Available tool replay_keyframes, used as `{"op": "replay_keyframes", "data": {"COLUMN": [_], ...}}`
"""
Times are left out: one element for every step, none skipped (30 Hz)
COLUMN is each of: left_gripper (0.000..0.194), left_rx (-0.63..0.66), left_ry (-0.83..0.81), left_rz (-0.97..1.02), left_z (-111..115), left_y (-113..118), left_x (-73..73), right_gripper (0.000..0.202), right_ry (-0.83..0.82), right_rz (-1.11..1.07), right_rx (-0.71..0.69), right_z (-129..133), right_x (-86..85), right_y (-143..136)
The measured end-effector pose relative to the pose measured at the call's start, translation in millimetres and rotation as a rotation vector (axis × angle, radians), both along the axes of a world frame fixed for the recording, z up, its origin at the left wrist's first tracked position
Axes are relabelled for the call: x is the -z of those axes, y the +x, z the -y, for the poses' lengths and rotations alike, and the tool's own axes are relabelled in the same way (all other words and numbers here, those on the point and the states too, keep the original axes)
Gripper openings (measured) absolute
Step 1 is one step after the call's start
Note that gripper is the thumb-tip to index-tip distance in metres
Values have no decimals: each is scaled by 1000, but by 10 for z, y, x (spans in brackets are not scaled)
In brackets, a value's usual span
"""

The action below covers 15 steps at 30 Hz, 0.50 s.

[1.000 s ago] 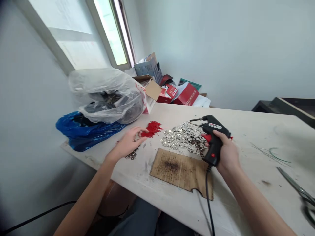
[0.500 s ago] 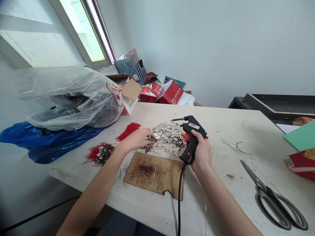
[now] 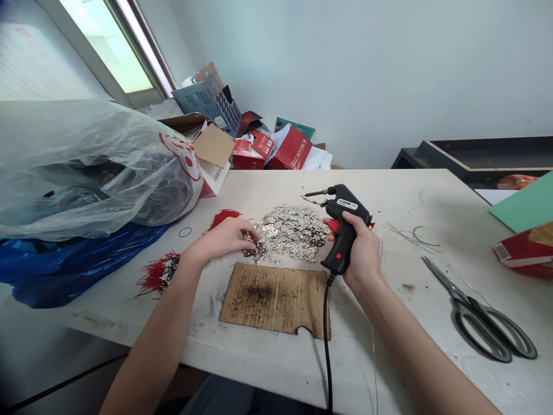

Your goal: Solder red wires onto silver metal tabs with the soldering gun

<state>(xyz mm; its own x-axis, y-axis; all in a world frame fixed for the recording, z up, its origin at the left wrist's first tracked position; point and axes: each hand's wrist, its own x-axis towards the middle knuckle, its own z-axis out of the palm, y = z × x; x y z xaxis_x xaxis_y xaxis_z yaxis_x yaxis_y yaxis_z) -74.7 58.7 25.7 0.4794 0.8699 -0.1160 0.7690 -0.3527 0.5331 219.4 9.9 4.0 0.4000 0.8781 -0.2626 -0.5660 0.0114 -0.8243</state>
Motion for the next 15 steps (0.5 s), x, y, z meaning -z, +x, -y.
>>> {"op": "replay_keyframes", "data": {"left_gripper": [19, 17, 16, 15, 15, 15, 15, 15, 16, 16, 16, 15, 15, 15, 15], "left_rx": [15, 27, 34, 37, 36, 34, 34, 37, 41, 44, 48, 50, 54, 59, 64], "left_ry": [5, 11, 16, 22, 29, 34, 38, 37, 35, 32, 27, 21, 15, 11, 8], "left_rz": [-7, -16, -24, -31, -36, -38, -38, -36, -34, -33, -32, -31, -30, -31, -35], "left_z": [-4, -8, -12, -17, -21, -25, -29, -33, -37, -40, -43, -46, -49, -51, -53], "left_y": [14, 29, 43, 56, 68, 79, 88, 95, 101, 105, 108, 110, 112, 114, 117], "left_x": [12, 26, 42, 59, 75, 90, 102, 111, 118, 122, 124, 124, 123, 122, 121], "right_gripper": [25, 25, 24, 23, 23, 23, 22, 22, 22, 23, 23, 24, 25, 26, 26], "right_ry": [7, 13, 19, 23, 25, 27, 28, 29, 31, 32, 33, 33, 34, 37, 39], "right_rz": [2, 4, 8, 12, 16, 21, 27, 33, 41, 49, 59, 69, 79, 94, 109], "right_rx": [5, 11, 17, 20, 21, 22, 20, 17, 14, 11, 9, 7, 5, 3, 0], "right_z": [1, 2, 3, 4, 4, 5, 6, 6, 6, 5, 4, 1, -2, -6, -11], "right_x": [-1, -1, 0, 1, 3, 5, 7, 9, 10, 12, 13, 14, 16, 19, 21], "right_y": [0, -1, -2, -4, -6, -8, -9, -10, -11, -11, -10, -9, -7, -3, 1]}}
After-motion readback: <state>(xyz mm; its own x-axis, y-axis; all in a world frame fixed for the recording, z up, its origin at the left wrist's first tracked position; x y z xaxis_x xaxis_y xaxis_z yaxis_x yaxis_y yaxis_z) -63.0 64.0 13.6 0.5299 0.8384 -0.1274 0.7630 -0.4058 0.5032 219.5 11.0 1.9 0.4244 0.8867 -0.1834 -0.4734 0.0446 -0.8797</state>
